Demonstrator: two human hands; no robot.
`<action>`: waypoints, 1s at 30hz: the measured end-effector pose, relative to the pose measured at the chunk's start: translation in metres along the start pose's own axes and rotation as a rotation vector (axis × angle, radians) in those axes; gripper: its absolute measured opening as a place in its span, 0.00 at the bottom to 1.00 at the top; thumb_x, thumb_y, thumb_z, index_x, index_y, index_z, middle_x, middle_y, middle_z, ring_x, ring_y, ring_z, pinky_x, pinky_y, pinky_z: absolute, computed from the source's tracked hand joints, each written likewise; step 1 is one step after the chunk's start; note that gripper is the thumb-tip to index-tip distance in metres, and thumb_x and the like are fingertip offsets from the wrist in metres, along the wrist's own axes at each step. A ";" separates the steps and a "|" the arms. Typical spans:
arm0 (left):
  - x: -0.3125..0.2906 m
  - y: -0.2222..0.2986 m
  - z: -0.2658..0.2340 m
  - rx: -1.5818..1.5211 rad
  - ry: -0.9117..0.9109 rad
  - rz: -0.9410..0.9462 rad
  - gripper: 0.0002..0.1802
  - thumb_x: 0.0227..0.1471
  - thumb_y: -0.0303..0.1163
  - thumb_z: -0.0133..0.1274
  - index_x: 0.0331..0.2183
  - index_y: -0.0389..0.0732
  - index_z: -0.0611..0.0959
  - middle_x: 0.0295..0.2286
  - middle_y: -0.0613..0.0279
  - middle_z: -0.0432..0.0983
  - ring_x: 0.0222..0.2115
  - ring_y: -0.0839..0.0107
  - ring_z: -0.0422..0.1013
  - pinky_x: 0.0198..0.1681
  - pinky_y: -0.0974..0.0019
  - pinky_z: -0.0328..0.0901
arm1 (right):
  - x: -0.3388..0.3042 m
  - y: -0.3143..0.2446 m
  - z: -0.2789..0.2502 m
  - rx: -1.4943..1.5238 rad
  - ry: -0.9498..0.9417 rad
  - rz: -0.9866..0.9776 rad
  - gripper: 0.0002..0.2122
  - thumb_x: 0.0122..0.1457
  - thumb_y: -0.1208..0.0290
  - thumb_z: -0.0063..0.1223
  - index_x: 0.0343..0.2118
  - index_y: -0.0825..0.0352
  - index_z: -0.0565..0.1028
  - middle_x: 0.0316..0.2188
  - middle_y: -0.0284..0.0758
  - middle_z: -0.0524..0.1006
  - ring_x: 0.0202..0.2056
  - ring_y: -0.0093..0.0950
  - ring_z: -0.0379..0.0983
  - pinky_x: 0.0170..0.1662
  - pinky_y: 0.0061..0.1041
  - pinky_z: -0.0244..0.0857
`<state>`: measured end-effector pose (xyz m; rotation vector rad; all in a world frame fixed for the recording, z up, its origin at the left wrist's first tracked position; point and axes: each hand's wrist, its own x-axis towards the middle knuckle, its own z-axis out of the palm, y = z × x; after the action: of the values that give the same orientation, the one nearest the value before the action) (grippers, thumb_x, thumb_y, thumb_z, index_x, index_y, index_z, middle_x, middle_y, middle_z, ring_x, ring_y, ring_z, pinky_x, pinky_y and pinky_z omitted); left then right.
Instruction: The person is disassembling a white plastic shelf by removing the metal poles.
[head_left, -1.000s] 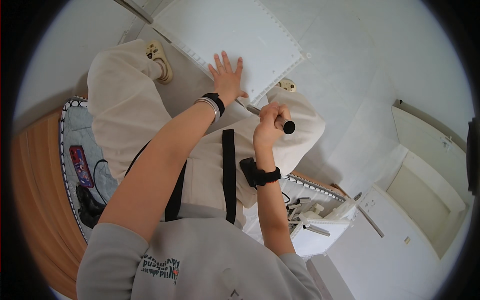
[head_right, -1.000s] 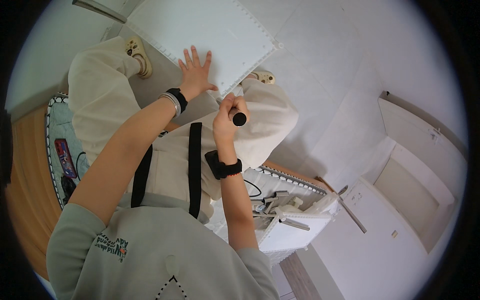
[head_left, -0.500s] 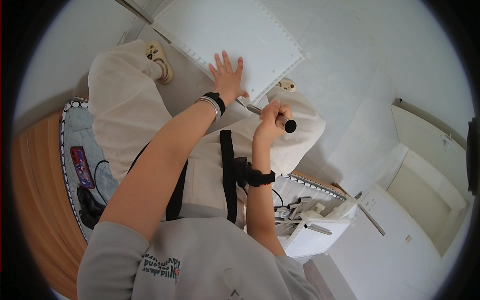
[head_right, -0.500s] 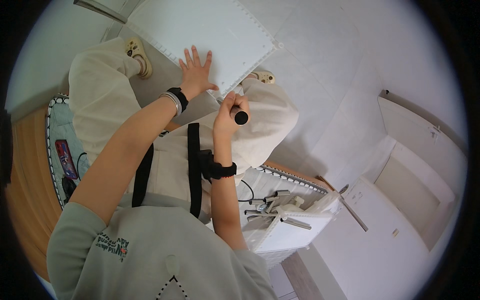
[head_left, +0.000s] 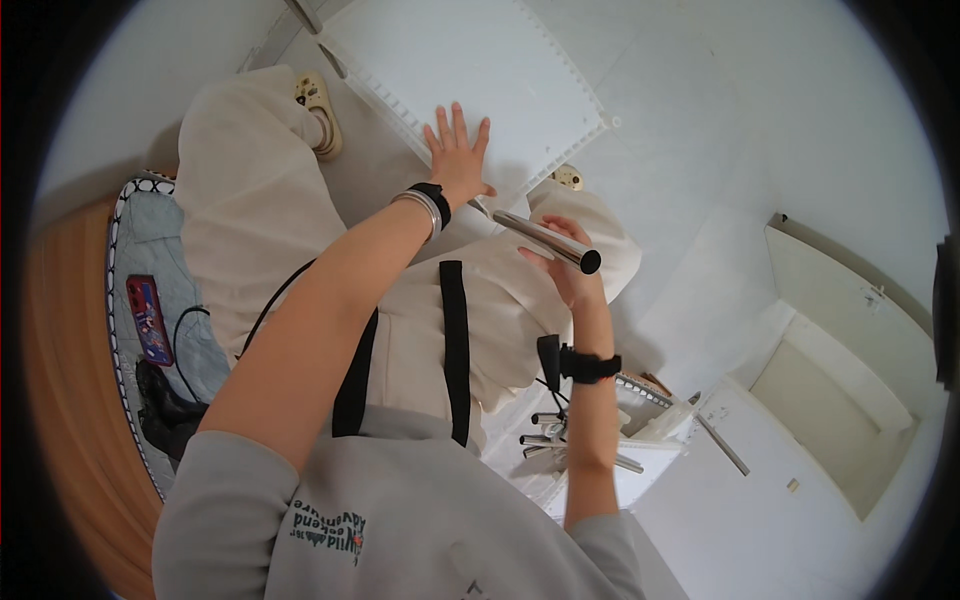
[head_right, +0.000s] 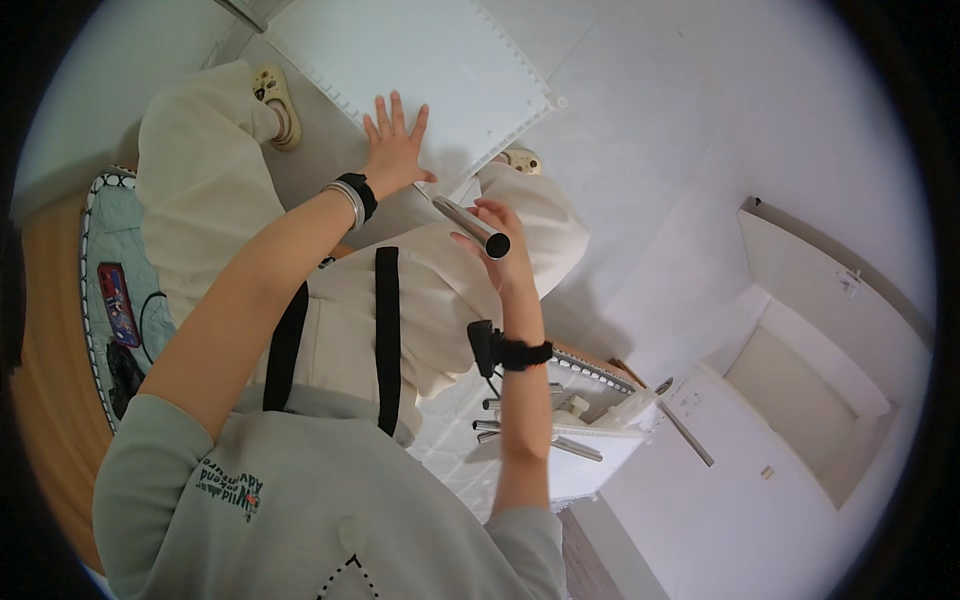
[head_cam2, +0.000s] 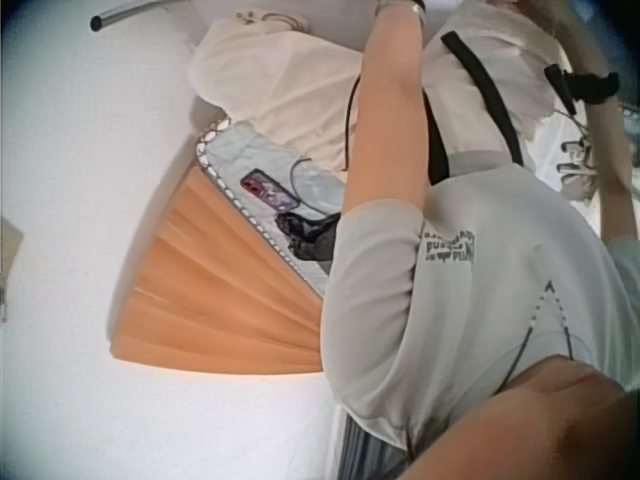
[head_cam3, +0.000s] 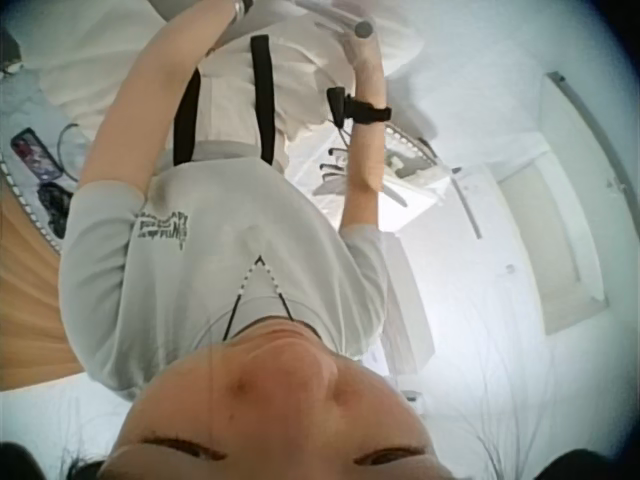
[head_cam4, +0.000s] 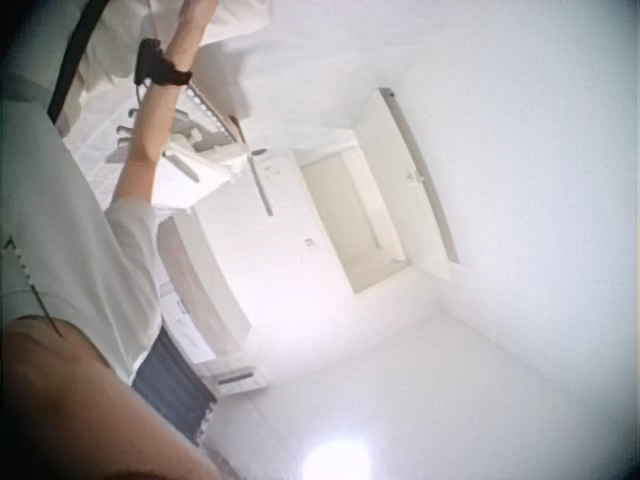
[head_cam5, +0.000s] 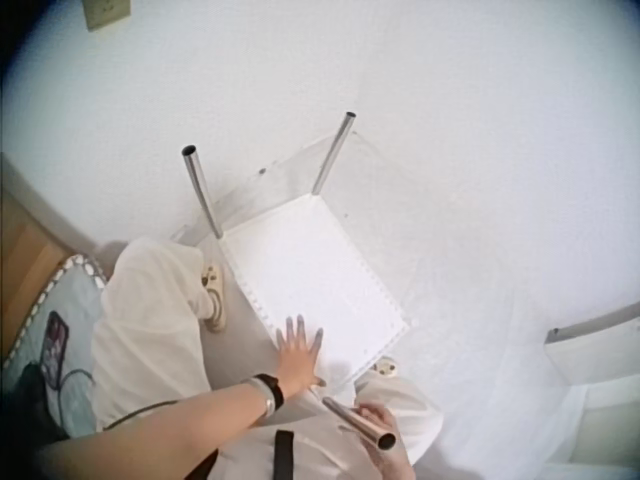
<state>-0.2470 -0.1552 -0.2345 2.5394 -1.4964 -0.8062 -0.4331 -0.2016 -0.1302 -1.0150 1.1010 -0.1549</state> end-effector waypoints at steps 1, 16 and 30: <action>0.001 -0.003 0.002 -0.013 0.016 0.011 0.64 0.25 0.58 0.61 0.57 0.44 0.45 0.54 0.30 0.25 0.54 0.31 0.24 0.50 0.30 0.31 | 0.006 -0.006 0.000 0.239 -0.009 0.156 0.13 0.54 0.69 0.46 0.39 0.72 0.64 0.38 0.41 0.67 0.40 0.34 0.67 0.43 0.27 0.67; -0.002 0.000 -0.010 -0.029 -0.064 -0.027 0.61 0.28 0.56 0.60 0.57 0.49 0.45 0.55 0.37 0.27 0.56 0.38 0.26 0.54 0.36 0.31 | 0.088 0.020 0.013 0.460 -0.041 1.078 0.07 0.57 0.73 0.38 0.30 0.74 0.61 0.24 0.38 0.67 0.20 0.22 0.69 0.22 0.15 0.70; 0.002 -0.006 -0.012 -0.147 -0.133 -0.037 0.59 0.31 0.53 0.60 0.58 0.52 0.43 0.56 0.41 0.25 0.57 0.42 0.25 0.55 0.39 0.27 | 0.096 0.007 0.035 0.018 0.047 1.203 0.07 0.55 0.73 0.45 0.26 0.68 0.61 0.11 0.23 0.59 0.09 0.11 0.53 0.09 0.08 0.49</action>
<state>-0.2355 -0.1557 -0.2274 2.4559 -1.3713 -1.0684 -0.3610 -0.2307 -0.1960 -0.2044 1.5742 0.7782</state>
